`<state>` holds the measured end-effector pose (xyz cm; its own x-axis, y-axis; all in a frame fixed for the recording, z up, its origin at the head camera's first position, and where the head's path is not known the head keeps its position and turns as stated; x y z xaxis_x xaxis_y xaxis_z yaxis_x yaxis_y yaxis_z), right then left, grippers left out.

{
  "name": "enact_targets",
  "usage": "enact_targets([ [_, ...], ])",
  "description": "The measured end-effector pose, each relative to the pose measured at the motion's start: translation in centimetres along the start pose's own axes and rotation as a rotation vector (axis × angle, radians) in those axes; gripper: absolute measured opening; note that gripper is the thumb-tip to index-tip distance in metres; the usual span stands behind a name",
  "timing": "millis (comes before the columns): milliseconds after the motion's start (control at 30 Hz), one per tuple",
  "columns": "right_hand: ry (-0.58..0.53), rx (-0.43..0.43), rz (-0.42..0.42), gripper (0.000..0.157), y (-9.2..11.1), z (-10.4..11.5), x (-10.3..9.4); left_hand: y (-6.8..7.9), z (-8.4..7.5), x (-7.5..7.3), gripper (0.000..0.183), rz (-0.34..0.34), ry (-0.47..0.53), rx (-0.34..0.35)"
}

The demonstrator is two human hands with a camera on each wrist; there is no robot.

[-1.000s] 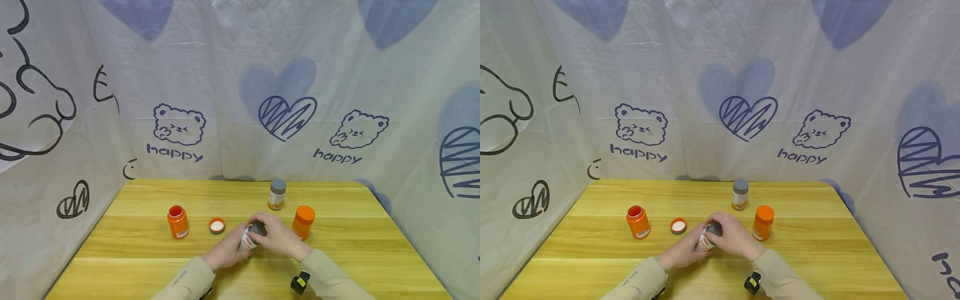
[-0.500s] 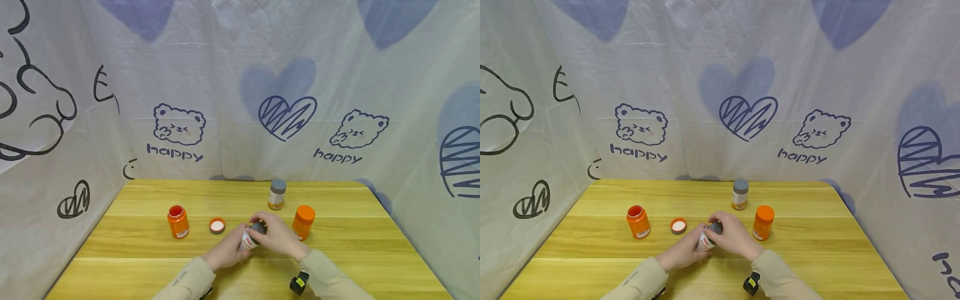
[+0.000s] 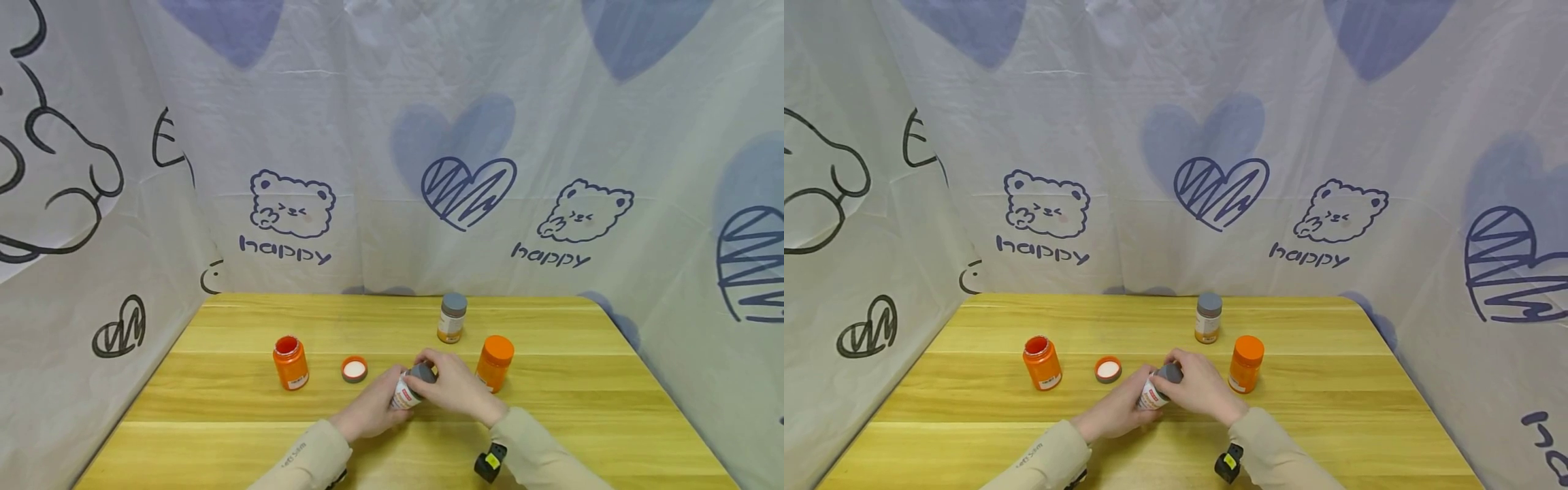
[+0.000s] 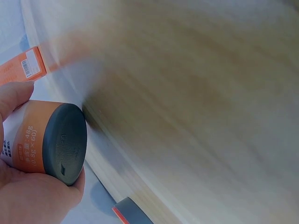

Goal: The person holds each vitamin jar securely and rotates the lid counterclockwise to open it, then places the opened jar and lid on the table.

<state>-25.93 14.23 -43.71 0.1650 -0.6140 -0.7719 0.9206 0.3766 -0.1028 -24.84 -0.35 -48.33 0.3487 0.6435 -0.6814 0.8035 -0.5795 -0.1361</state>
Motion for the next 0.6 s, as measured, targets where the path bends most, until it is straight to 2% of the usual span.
enact_targets([
  [367, -0.023, 0.018, 0.058, 0.035, 0.16, -0.08, -0.08, 0.01, -0.06, -0.10, 0.049, -0.007, -0.008, 0.016],
  [600, -0.052, -0.006, 0.080, 0.034, 0.19, 0.05, -0.15, -0.01, -0.04, -0.09, 0.049, -0.011, -0.010, 0.018],
])
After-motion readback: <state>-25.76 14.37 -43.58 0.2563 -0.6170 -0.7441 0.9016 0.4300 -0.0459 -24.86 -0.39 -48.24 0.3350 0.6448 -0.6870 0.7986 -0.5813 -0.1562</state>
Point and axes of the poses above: each hand's wrist, its own y-axis away from the middle knuckle, its own x-axis out of the palm, z = x × y, the point moved 5 cm from there along -y, towards the middle knuckle, and after that the axes turned 1 degree about -z, right-handed, at the moved point
